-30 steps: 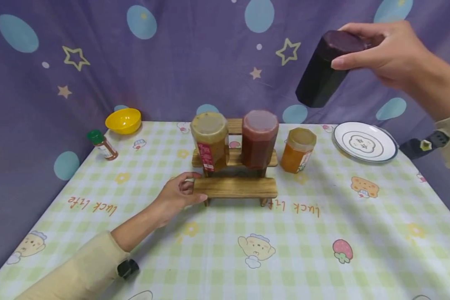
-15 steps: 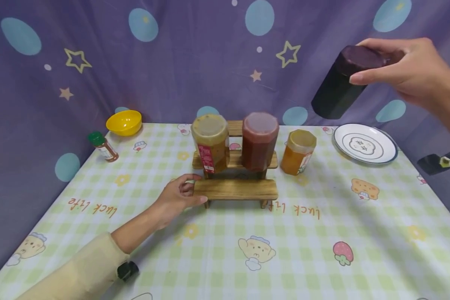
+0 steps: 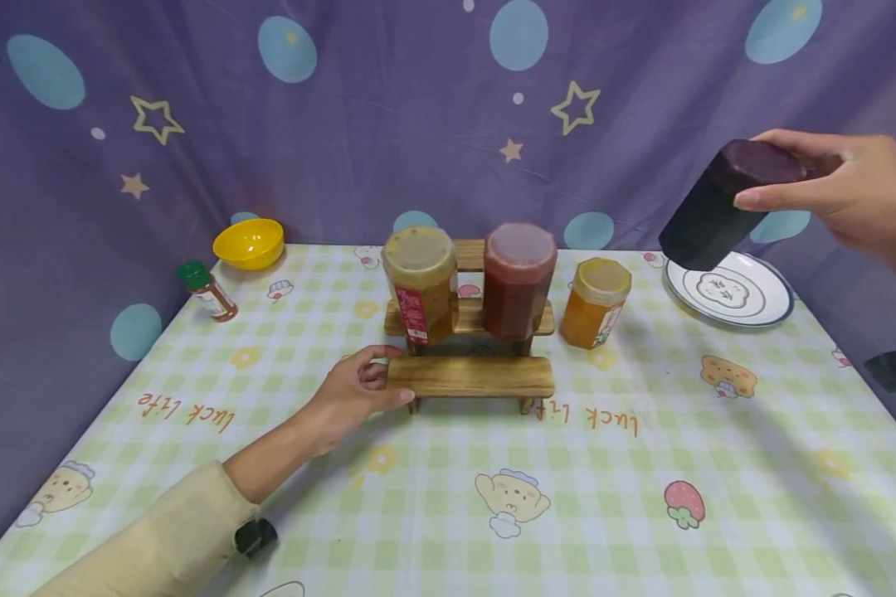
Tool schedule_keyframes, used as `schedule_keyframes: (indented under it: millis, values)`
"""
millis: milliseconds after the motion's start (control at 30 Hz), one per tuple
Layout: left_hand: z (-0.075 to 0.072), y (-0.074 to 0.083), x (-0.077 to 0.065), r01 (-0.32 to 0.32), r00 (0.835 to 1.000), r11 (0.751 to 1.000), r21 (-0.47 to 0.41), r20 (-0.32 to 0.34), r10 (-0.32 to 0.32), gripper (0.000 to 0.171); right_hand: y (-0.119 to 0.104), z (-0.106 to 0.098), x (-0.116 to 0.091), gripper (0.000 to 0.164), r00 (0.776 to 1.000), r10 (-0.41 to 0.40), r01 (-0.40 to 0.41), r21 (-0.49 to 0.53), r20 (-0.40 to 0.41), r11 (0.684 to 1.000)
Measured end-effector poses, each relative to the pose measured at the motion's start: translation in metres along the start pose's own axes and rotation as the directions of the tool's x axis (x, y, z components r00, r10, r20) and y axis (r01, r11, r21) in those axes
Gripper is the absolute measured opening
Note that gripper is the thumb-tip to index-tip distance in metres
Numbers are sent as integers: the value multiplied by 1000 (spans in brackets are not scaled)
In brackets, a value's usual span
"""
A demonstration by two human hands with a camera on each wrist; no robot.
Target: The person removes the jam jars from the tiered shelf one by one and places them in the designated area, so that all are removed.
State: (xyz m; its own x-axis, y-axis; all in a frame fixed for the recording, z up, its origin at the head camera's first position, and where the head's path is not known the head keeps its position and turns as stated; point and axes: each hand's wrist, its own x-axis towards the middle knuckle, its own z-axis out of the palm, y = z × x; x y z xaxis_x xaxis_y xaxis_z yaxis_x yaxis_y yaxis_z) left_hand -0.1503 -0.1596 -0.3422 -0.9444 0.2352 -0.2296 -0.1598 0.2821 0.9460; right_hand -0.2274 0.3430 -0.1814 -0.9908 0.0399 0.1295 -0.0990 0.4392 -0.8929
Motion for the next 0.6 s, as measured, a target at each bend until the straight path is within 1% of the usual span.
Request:
schedule_keyframes:
  millis: [67,100,233,300,400,467,533,600]
  values:
    - [0,0,0,-4,1000,1000,-1,4,5,56,7,0,-3,56,1000,5,-5,19,-2,1000]
    - [0,0,0,-7,1000,1000,-3,6,7,56,10,0,-4,55,1000,-6,6,37,5,999]
    - [0,-1,0,-8,1000,1000,-13,7,8,56,26,2,-7,56,999,-6,5,32,31,999]
    - [0,-1,0,-4,1000,1000,-14,4,4,56,34,4,-8,58,999,-2,1,13,41,1000]
    - [0,-1,0,-2,1000,1000,-15,4,2,56,44,8,-11,61,999,15,-12,-76,45,997]
    - [0,-1,0,-2,1000,1000,-17,5,2,56,51,12,-12,61,999,14,-8,-108,53,994]
    - [0,0,0,-4,1000,1000,-19,5,4,56,57,16,-13,60,997,4,4,-102,75,995]
    - [0,0,1,-4,1000,1000,-18,4,4,57,63,20,-14,58,995,0,4,-44,97,999]
